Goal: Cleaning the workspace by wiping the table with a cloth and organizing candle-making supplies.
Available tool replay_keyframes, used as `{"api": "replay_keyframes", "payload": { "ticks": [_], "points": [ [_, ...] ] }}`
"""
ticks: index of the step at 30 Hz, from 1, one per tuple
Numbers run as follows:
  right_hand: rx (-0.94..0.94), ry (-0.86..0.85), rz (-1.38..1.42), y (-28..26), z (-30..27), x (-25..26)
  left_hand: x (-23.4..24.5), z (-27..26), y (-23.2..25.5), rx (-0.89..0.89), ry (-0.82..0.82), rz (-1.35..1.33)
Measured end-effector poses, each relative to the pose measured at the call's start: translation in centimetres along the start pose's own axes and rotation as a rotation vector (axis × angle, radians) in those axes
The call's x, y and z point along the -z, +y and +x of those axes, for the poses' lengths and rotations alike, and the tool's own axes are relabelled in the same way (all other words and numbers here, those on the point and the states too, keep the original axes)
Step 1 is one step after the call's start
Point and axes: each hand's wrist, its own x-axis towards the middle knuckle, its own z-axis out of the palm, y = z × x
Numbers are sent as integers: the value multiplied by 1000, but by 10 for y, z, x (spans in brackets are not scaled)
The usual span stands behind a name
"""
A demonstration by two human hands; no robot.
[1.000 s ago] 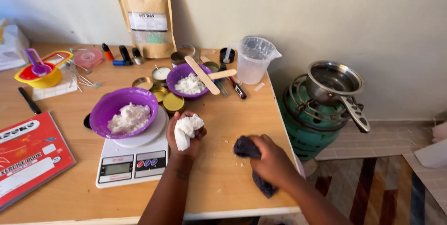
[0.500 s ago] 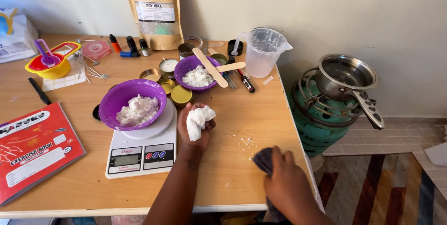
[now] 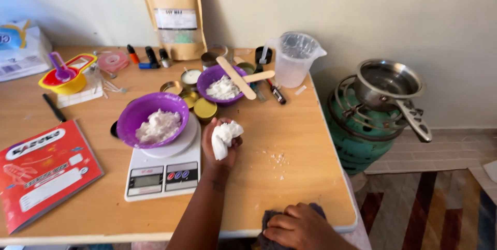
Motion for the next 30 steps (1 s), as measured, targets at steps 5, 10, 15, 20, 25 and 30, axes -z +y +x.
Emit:
{"api": "replay_keyframes", "payload": {
  "ticks": [5,10,15,20,25,30],
  "points": [
    [-159,-113,264,7,19,-3,3,-1,1,9,15,56],
    [-391,-54,214,31,60,5,15,8,-3,29,-71,29],
    [-738,533,823,47,64,43,12,2,2,-27,-60,88],
    [-1311,228,218,120,-2,41,17,3,5,-15,-116,172],
    [-1263,-85,-205,126,-21,5,19,19,5,-31,-139,136],
    [-1149,-142,-290,99,25,-7,21,21,8,-43,-118,90]
  ]
}}
